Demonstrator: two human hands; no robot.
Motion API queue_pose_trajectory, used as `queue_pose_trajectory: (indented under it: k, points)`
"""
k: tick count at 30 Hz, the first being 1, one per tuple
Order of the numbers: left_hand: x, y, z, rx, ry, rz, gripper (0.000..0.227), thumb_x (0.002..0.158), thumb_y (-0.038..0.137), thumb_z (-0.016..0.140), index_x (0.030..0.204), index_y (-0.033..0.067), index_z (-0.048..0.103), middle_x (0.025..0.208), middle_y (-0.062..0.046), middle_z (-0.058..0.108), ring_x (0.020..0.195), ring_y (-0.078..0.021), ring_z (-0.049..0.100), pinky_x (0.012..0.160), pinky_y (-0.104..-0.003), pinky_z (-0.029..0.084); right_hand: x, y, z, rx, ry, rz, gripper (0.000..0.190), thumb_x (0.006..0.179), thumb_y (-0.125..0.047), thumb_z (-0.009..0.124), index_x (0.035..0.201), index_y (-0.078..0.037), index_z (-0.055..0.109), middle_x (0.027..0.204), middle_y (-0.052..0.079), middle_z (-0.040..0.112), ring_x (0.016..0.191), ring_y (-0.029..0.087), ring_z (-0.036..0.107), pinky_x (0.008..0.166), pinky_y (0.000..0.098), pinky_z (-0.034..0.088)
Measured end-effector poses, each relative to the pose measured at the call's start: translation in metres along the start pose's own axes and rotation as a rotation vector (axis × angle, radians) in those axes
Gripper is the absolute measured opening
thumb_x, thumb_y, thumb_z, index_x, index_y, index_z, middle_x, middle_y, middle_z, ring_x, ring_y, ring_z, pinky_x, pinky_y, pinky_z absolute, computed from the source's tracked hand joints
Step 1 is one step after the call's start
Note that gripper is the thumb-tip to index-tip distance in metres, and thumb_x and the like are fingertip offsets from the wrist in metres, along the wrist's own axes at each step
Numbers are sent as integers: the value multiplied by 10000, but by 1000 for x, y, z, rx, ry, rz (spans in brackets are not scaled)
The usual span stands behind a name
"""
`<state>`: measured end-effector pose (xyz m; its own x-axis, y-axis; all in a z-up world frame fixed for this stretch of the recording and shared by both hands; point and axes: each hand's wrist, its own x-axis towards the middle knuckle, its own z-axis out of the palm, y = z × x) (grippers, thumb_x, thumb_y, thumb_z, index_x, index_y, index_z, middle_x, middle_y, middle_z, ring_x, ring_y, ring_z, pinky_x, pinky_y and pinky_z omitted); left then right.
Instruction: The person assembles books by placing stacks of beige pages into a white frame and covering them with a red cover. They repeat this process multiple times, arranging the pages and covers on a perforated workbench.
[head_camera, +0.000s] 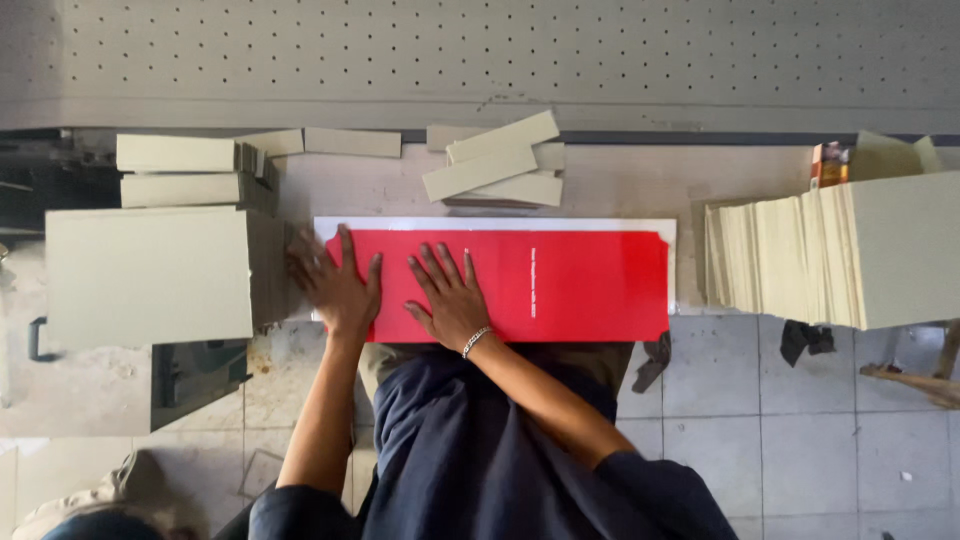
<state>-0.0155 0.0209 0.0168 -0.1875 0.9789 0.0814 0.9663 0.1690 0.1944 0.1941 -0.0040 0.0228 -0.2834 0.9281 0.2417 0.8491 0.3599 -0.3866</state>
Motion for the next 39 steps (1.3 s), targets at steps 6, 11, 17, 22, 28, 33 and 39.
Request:
queue_pose_trajectory:
  k: [6, 11, 17, 22, 28, 33, 39]
  points:
    - [12, -4, 5, 45, 63, 19, 689, 1049, 639, 388, 1634, 276, 363, 1657, -327, 177, 1473, -603, 214, 1148, -737, 218, -9, 124, -71, -189, 136, 75, 453, 917, -456, 659, 1241, -139, 652, 1205, 162, 621, 1176, 433, 570, 1040, 627, 395]
    - [-7, 39, -33, 131, -44, 196, 741, 980, 517, 570, 1631, 231, 362, 1556, -375, 395, 1441, -562, 377, 1129, -699, 286, -55, 177, -103, -226, -9, 469, 803, 1062, -623, 349, 1647, -81, 252, 1665, 314, 160, 1522, 509, 177, 1213, 641, 171]
    - [-62, 75, 23, -391, -26, 1112, 721, 813, 464, 739, 1487, 332, 519, 1670, -62, 352, 1546, -335, 290, 1222, -648, 170, -83, 107, -70, -98, -292, -253, 804, 848, -490, 710, 1557, -239, 424, 1689, 134, 233, 1543, 349, 241, 1232, 589, 209]
    - [-58, 72, 32, -277, 237, 1123, 424, 992, 236, 552, 1394, 361, 605, 1569, -35, 515, 1442, -311, 482, 1134, -586, 403, -81, 98, -57, -295, -98, -286, 697, 926, -200, 554, 1594, -295, 379, 1660, 56, 334, 1513, 285, 332, 1225, 512, 264]
    - [-40, 71, -35, -219, 176, 1058, 413, 964, 226, 624, 1350, 370, 652, 1325, -71, 701, 1193, -338, 679, 928, -522, 575, -69, 105, -82, -387, 46, -268, 774, 781, -158, 659, 1525, -303, 500, 1580, 78, 464, 1368, 340, 515, 1086, 459, 463]
    - [38, 0, -109, 338, 106, 673, 245, 896, 173, 645, 1026, 328, 782, 921, 55, 771, 869, -191, 719, 717, -407, 538, -46, 186, -192, -289, -32, 351, 302, 901, -384, 734, 1186, -285, 728, 1351, -52, 703, 1149, 252, 695, 983, 374, 557]
    - [105, -62, -174, 112, -257, 275, 102, 820, 353, 802, 917, 347, 768, 1213, 173, 632, 1150, -168, 630, 846, -356, 595, -21, 227, -226, -45, 11, 420, 164, 764, -325, 896, 908, -301, 821, 1237, -50, 736, 1147, 269, 706, 958, 367, 560]
